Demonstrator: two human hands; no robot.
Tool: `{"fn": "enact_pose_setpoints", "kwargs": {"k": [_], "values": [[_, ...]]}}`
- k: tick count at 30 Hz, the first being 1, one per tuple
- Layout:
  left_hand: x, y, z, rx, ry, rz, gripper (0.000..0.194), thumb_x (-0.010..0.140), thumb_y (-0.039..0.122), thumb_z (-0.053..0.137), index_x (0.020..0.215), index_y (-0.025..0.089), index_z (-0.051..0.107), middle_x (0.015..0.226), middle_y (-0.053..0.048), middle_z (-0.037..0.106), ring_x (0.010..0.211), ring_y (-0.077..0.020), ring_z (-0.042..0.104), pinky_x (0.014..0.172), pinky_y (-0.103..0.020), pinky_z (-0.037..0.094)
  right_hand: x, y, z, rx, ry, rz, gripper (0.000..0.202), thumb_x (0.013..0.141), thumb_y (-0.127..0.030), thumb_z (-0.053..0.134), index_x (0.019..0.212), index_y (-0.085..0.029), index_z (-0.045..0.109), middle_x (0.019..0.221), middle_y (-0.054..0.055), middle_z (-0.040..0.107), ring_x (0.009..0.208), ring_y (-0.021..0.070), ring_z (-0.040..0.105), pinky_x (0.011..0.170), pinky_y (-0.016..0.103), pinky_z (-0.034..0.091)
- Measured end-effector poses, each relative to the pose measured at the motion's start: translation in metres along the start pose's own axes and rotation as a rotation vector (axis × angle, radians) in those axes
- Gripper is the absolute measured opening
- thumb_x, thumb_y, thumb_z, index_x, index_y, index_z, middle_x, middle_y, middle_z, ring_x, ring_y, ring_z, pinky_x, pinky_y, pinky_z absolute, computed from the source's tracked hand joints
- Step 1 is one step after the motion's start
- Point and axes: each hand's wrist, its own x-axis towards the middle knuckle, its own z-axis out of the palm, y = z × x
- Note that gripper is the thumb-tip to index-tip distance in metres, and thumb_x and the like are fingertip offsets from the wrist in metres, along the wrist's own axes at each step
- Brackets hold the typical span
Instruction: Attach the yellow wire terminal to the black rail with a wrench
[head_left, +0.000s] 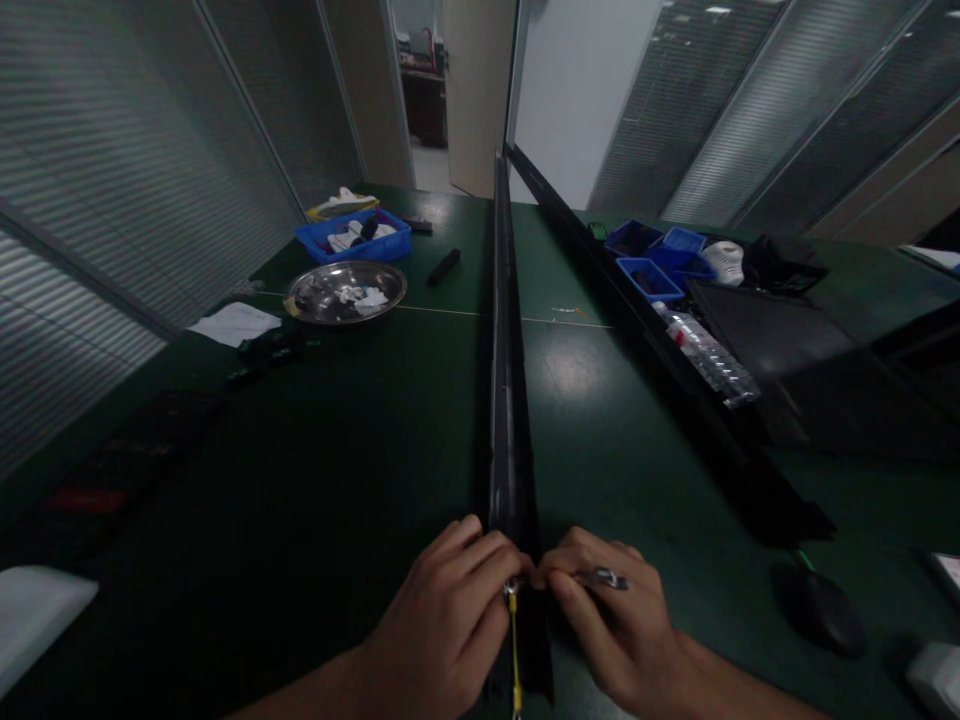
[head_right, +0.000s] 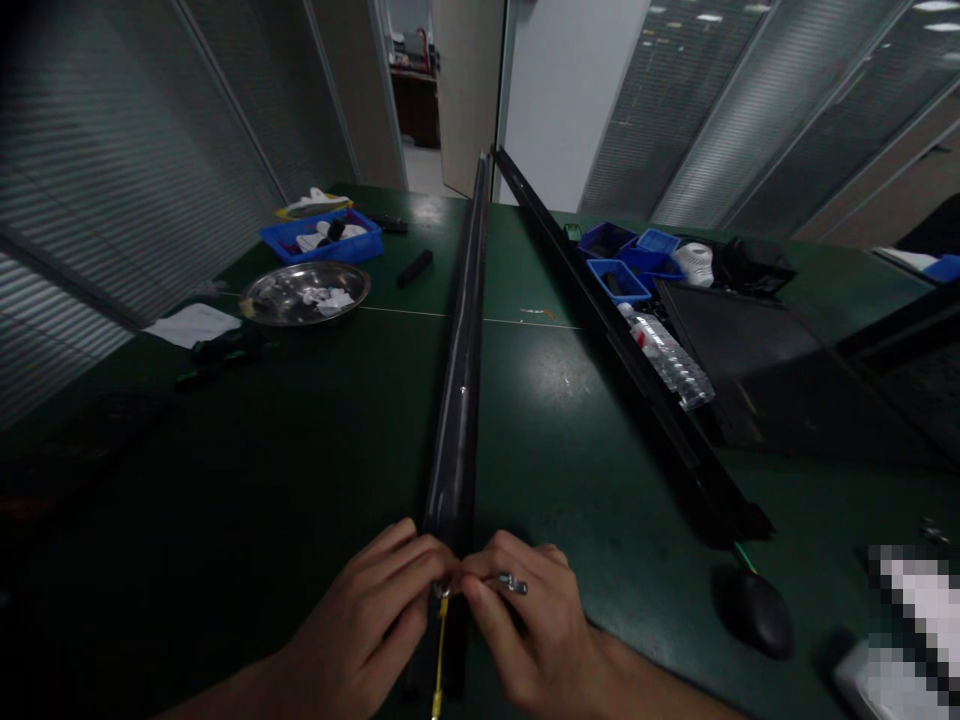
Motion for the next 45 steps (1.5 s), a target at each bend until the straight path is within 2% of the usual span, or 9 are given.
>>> {"fn": "enact_pose_setpoints", "kwargs": {"k": [3,10,15,19,22,28,39,45], "values": [[0.001,-0.001,-0.001,0.012,-0.009,0.000,0.028,0.094,0.005,0.037,0.101,0.018,0.061,0.099,-0.006,0.067,0.091,-0.0225,0.057,0.089,-0.040,0.047,-0.003,0.001,0.002,-0.017,-0.024,-0.009,0.016,0.103,-0.011,0.046,0.100,-0.017,0.060,0.081,0.002,0.070,0.069,0.0131,0.064,0.060,0.028,0.040],[0.000,-0.002,0.001,0.020,-0.008,0.001,0.027,0.095,0.006,0.036,0.098,0.018,0.060,0.098,-0.007,0.066,0.090,-0.0225,0.056,0.089,-0.041,0.047,-0.005,0.003,0.003,-0.011,-0.129,0.008,0.018,0.108,-0.016,0.042,0.109,-0.018,0.060,0.087,0.002,0.070,0.074,0.0133,0.062,0.063,0.029,0.037],[0.001,-0.002,0.001,0.014,0.003,0.005,0.027,0.094,0.006,0.036,0.095,0.019,0.060,0.095,-0.006,0.066,0.088,-0.0223,0.055,0.085,-0.039,0.047,-0.009,0.009,0.005,0.040,-0.185,0.054,0.024,0.112,-0.025,0.037,0.102,-0.020,0.058,0.084,0.000,0.065,0.074,0.0134,0.060,0.064,0.030,0.034],[0.002,0.000,-0.001,0.006,-0.012,0.003,0.028,0.093,0.005,0.036,0.098,0.019,0.060,0.097,-0.006,0.066,0.090,-0.0229,0.057,0.088,-0.041,0.046,-0.012,0.010,0.005,0.064,-0.257,0.061,0.033,0.113,-0.034,0.032,0.101,-0.021,0.059,0.086,0.001,0.061,0.074,0.0132,0.059,0.066,0.030,0.036],[0.002,0.000,-0.002,-0.001,-0.023,-0.007,0.029,0.093,0.005,0.035,0.098,0.018,0.060,0.097,-0.006,0.066,0.089,-0.0231,0.057,0.089,-0.043,0.046,-0.011,0.008,0.003,0.063,-0.295,0.042,0.036,0.113,-0.035,0.028,0.101,-0.021,0.059,0.086,0.001,0.061,0.075,0.0135,0.059,0.067,0.030,0.036],[0.001,-0.001,0.000,0.000,-0.012,-0.012,0.028,0.094,0.006,0.037,0.102,0.019,0.060,0.099,-0.006,0.067,0.091,-0.0232,0.058,0.092,-0.042,0.046,-0.009,0.007,-0.001,0.062,-0.269,-0.012,0.031,0.112,-0.029,0.030,0.100,-0.020,0.057,0.084,0.001,0.061,0.074,0.0136,0.059,0.068,0.030,0.035],[0.000,-0.001,0.000,-0.003,-0.022,0.035,0.029,0.096,0.003,0.036,0.104,0.019,0.060,0.104,-0.004,0.066,0.094,-0.0207,0.060,0.101,-0.043,0.043,-0.009,0.007,-0.001,0.084,-0.238,0.013,0.030,0.112,-0.028,0.031,0.101,-0.019,0.057,0.084,0.002,0.062,0.075,0.0147,0.059,0.068,0.031,0.035],[0.000,0.000,0.000,-0.005,-0.026,0.058,0.030,0.097,0.001,0.034,0.100,0.018,0.058,0.103,-0.005,0.065,0.094,-0.0212,0.057,0.097,-0.043,0.043,-0.006,0.004,-0.001,0.066,-0.219,0.007,0.031,0.112,-0.029,0.031,0.100,-0.019,0.057,0.081,0.002,0.063,0.072,0.0145,0.059,0.065,0.031,0.036]]}}
